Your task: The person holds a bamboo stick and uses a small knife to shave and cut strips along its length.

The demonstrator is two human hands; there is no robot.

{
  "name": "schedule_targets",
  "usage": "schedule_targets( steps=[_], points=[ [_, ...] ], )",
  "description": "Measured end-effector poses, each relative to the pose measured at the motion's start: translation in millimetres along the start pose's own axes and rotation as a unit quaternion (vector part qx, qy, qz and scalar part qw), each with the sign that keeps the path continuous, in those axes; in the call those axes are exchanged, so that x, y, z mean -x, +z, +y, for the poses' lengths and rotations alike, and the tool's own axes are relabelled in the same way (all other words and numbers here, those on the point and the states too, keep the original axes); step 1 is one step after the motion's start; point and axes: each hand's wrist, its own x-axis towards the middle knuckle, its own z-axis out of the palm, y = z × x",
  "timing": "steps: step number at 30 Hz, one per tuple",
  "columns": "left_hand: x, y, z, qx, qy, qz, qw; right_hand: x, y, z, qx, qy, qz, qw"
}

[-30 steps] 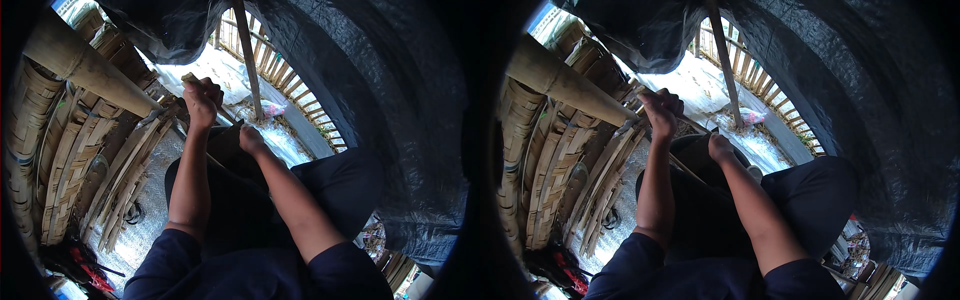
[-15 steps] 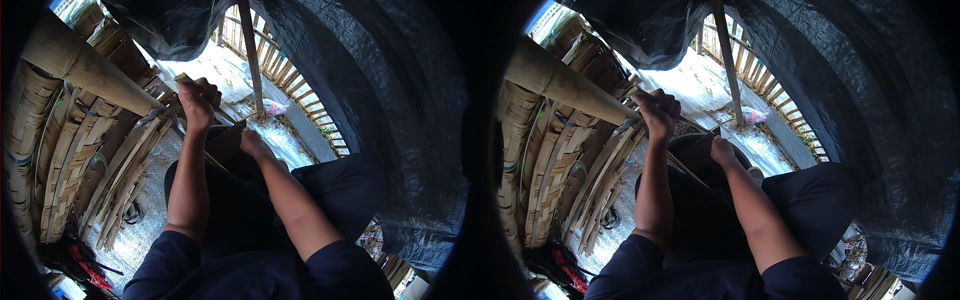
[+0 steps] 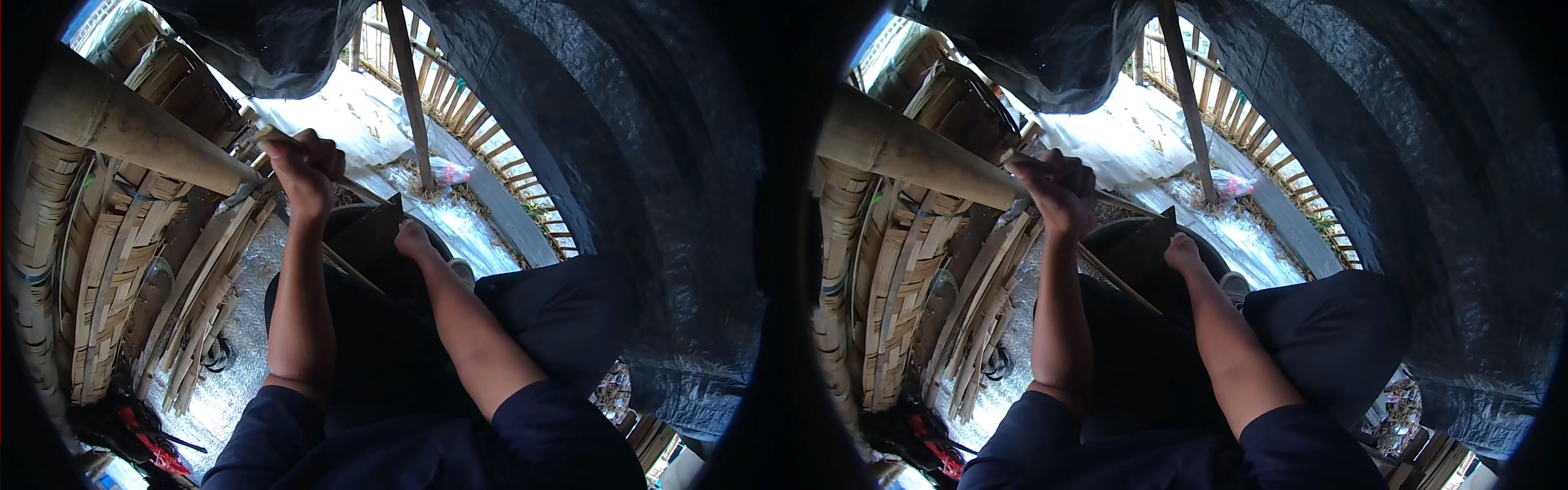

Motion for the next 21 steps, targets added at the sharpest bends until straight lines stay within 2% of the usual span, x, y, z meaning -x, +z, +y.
schedule_targets(
  steps=[1,3,5,8,12,14,16,18,20,21],
  points=[
    [-4.6,-4.6,-1.4,0.016,0.009,0.037,0.999,4.0,-6.9,-9.3,-0.027,0.022,0.045,0.998],
    [-8.9,-9.2,-4.1,0.011,0.022,0.050,0.998,13.3,-21.8,-33.5,-0.077,0.039,0.127,0.988],
    [-9.0,-5.7,-2.7,-0.003,0.035,0.055,0.998,27.2,-31.5,-67.7,-0.099,-0.034,0.167,0.980],
    [-7.0,0.0,0.5,-0.031,0.042,0.068,0.996,38.1,-19.6,-108.9,-0.151,-0.056,0.225,0.961],
    [-6.3,-9.0,-0.3,0.017,0.040,0.081,0.996,22.8,-4.9,-64.8,-0.125,-0.078,0.204,0.968],
    [-2.8,-3.8,-0.7,0.008,0.040,0.024,0.999,3.2,20.8,-21.2,-0.075,-0.053,0.168,0.981],
    [-6.9,-1.5,-2.0,0.002,0.036,0.010,0.999,0.7,12.2,-33.3,-0.104,-0.066,0.180,0.976],
    [-12.1,-1.2,-2.5,-0.012,0.057,0.102,0.993,12.2,5.7,-54.8,-0.134,-0.069,0.182,0.972],
    [-15.4,-9.8,1.6,-0.018,0.064,0.121,0.990,28.0,-14.4,-96.4,-0.182,-0.124,0.224,0.949],
    [-15.8,-14.1,6.8,-0.025,0.053,0.143,0.988,26.4,-12.7,-97.3,-0.179,-0.112,0.204,0.956]
  ],
)
